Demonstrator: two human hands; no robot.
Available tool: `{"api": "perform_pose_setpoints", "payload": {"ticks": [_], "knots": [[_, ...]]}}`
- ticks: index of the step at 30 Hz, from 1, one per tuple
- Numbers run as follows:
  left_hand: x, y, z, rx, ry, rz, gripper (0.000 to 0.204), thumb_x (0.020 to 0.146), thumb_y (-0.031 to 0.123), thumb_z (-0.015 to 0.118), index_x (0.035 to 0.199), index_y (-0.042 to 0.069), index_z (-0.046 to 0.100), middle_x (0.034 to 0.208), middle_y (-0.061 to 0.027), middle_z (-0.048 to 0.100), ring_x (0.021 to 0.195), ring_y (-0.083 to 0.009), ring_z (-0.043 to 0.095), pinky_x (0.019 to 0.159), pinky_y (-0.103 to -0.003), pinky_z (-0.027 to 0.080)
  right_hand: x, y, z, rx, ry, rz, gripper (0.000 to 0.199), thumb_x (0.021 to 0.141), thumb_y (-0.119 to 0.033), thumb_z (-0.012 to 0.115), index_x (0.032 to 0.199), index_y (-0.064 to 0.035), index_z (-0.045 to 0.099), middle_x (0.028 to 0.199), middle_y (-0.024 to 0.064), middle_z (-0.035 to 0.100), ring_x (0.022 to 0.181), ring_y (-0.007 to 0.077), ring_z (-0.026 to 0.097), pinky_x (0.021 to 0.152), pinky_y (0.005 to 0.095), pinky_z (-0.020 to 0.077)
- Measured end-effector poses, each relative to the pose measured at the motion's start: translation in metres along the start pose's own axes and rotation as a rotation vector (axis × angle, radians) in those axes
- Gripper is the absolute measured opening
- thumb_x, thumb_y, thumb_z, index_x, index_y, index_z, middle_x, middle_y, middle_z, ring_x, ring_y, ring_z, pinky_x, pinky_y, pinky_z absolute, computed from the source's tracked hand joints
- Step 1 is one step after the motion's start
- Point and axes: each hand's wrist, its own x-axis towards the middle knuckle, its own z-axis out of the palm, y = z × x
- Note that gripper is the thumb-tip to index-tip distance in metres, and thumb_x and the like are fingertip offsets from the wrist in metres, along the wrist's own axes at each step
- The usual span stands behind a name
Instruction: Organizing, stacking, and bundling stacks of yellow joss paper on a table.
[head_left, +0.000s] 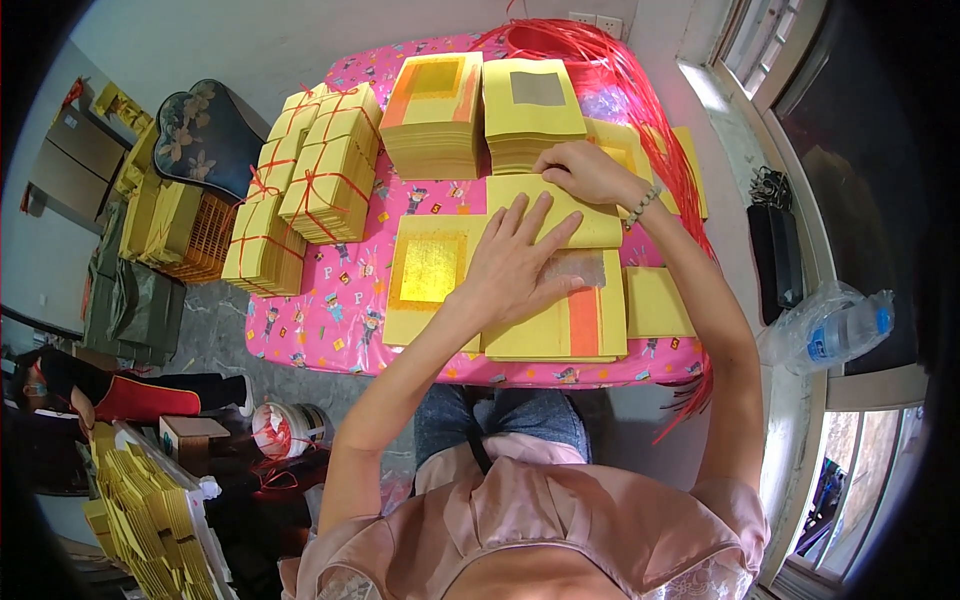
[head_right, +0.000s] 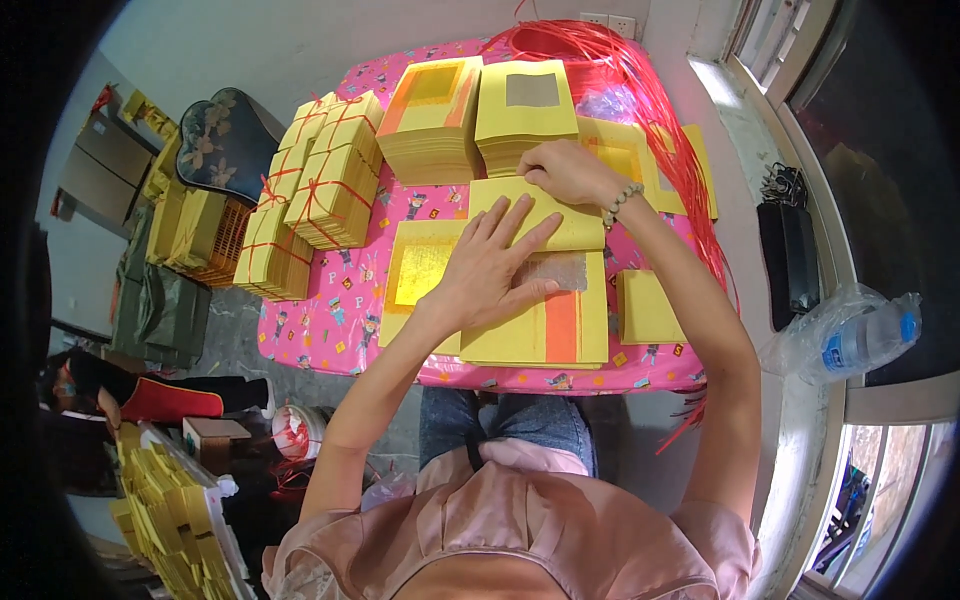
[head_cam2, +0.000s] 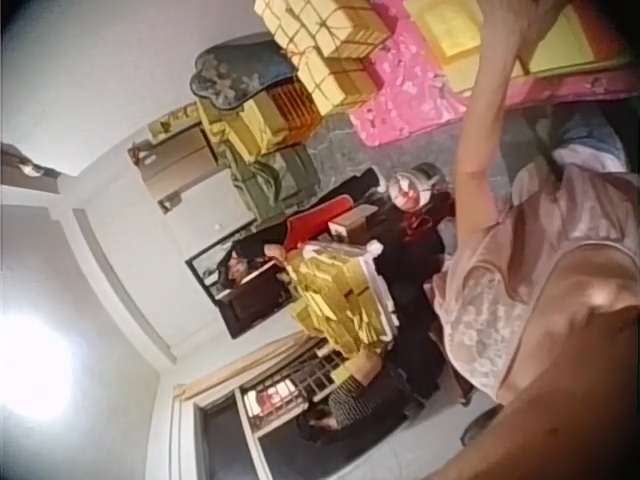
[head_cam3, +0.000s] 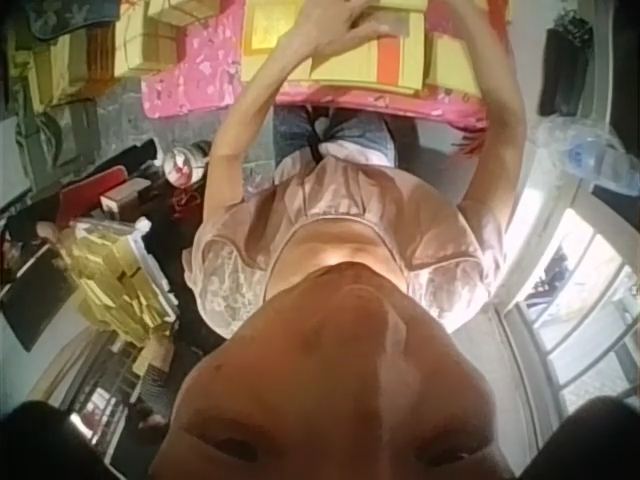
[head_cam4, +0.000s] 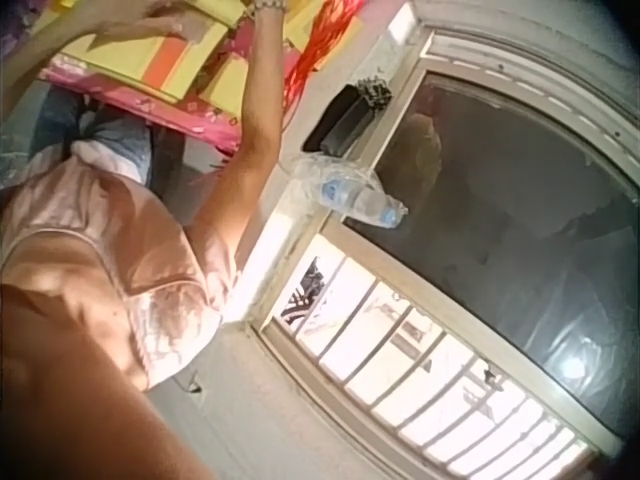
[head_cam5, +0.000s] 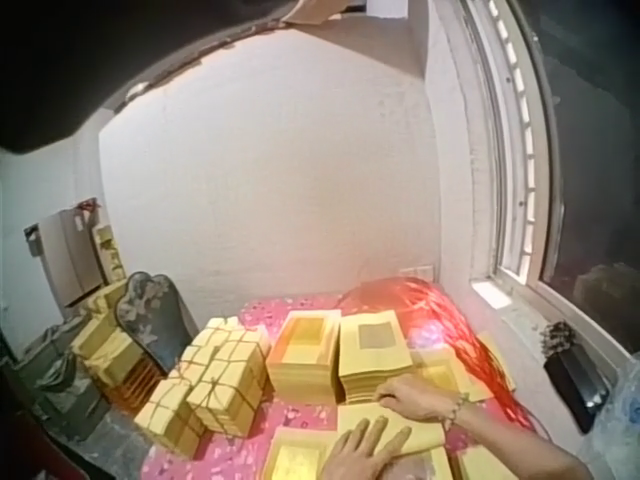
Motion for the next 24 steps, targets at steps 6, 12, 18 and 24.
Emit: {"api": "perform_pose_setpoints", "payload": {"ticks": [6, 12, 18, 24], "knots": [[-0.001, 0.001, 0.001, 0.007, 0.001, -0.003, 0.076, 0.091, 0.063, 0.053, 0.153, 0.022, 0.038, 0.156, -0.0231, 0.032, 0.142, -0.0506, 0.028, 0.117, -0.057, 0.023, 0.001, 0.000, 0.001, -0.004, -0.013, 0.012, 0.024, 0.093, -0.016, 0.059, 0.109, 0.0002, 0.068, 0.105, 0.0170, 0.070, 0.100, 0.0330, 0.065, 0.090, 0.0416, 0.0505], [0.001, 0.001, 0.003, 0.020, -0.045, -0.003, 0.077, 0.091, 0.065, 0.051, 0.153, 0.021, 0.038, 0.157, -0.0207, 0.033, 0.143, -0.0506, 0.026, 0.118, -0.058, 0.022, -0.005, -0.002, 0.004, -0.016, 0.026, 0.019, 0.022, 0.095, -0.016, 0.058, 0.107, -0.0004, 0.067, 0.107, 0.0162, 0.069, 0.100, 0.0328, 0.065, 0.091, 0.0418, 0.0501], [-0.001, -0.001, 0.002, 0.027, -0.087, -0.029, 0.080, 0.090, 0.069, 0.049, 0.154, 0.022, 0.038, 0.159, -0.0207, 0.029, 0.145, -0.0510, 0.022, 0.119, -0.058, 0.018, -0.060, -0.044, 0.006, -0.029, 0.227, -0.023, 0.036, 0.098, -0.019, 0.054, 0.130, -0.0040, 0.058, 0.129, 0.0184, 0.060, 0.120, 0.0352, 0.057, 0.103, 0.0439, 0.0444], [-0.003, 0.001, 0.003, 0.034, -0.112, -0.046, 0.080, 0.090, 0.068, 0.050, 0.155, 0.022, 0.037, 0.160, -0.0193, 0.027, 0.147, -0.0495, 0.019, 0.120, -0.058, 0.017, -0.140, -0.073, 0.006, -0.227, 0.018, -0.018, 0.066, 0.100, -0.041, 0.051, 0.151, -0.0024, 0.034, 0.158, 0.0180, 0.032, 0.150, 0.0330, 0.023, 0.120, 0.0558, 0.0182]]}}
